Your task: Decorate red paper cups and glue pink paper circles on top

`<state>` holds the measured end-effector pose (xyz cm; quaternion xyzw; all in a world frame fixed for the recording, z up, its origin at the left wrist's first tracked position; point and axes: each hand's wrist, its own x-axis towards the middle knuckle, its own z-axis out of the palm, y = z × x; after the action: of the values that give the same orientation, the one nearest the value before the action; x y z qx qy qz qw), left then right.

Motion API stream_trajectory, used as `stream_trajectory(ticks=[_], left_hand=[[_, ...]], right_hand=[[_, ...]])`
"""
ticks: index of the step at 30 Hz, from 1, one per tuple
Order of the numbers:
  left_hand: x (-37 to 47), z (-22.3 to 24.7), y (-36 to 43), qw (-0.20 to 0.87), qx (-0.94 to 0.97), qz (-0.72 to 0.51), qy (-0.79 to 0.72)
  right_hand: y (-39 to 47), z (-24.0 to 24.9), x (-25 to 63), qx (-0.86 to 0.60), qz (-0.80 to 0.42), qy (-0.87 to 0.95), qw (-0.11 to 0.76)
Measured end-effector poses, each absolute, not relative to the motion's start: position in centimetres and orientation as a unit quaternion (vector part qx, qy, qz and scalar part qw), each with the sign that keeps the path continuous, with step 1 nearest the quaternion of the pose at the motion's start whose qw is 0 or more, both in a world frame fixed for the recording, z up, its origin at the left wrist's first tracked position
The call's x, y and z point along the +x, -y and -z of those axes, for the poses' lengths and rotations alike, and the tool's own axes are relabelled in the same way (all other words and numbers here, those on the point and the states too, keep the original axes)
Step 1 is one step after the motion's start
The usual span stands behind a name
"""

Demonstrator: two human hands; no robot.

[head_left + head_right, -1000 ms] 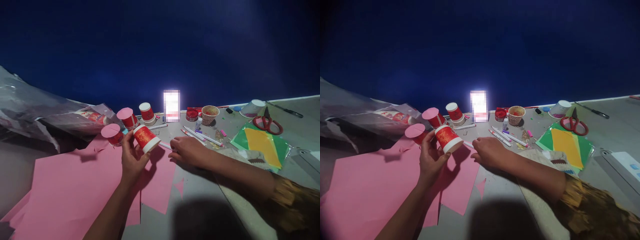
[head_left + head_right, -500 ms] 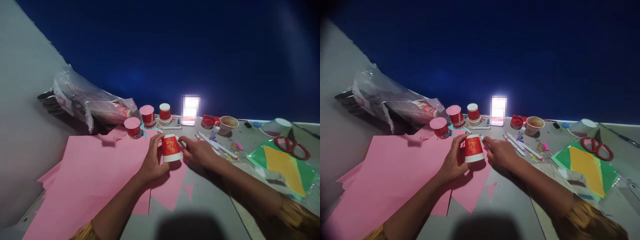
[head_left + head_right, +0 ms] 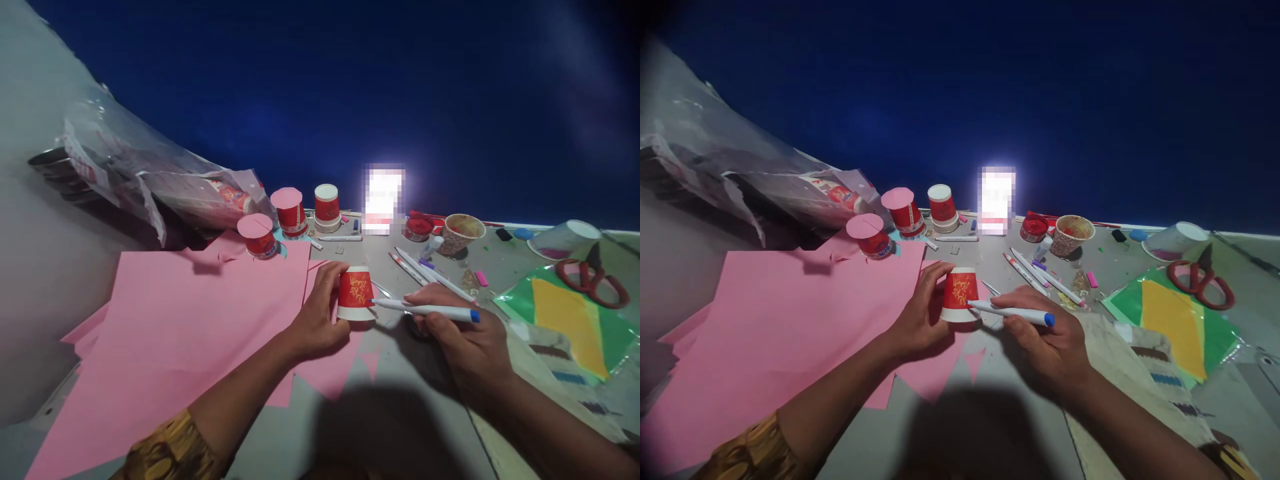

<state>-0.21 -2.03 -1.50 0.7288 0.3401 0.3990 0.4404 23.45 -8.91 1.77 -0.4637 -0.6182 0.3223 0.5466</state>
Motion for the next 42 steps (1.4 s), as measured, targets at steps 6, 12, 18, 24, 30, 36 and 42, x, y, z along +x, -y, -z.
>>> stream_trajectory(ticks=[6,12,18,24,30,36,42], left_hand=[[-0.6,1.1,1.8,0.4,0.75,-0.408,-0.334],[-0.9,0.9,1.7,0.367,0.773,-0.394,-0.334],[-1.1,0.6,1.6,0.354,0.786,-0.39,-0.324],[-1.2,0.2,1.6,0.346,0.795,-0.384,-0.317],[-1.0,0.2,1.7,0.335,0.806,-0.384,-0.3],[-1.0,0.4,1.7,0.34,0.802,-0.382,-0.309],[-1.0,0.4,1.6,0.337,0.808,-0.38,-0.3]], right_hand=[[9.0,-1.9,23.4,-0.479,-0.328,0.595,0.556],[8.8,-2.3,22.8,-0.502,-0.254,0.618,0.549],[8.5,-3.4,22.0,-0.437,-0.187,0.708,0.522],[8.2,-3.5,21.7,-0.391,-0.105,0.756,0.515],[8.0,-3.6,21.5,-0.383,-0.064,0.783,0.486],[8.0,-3.7,21.7,-0.371,-0.064,0.799,0.469],[7.9,-3.6,21.9,-0.355,-0.085,0.81,0.46]])
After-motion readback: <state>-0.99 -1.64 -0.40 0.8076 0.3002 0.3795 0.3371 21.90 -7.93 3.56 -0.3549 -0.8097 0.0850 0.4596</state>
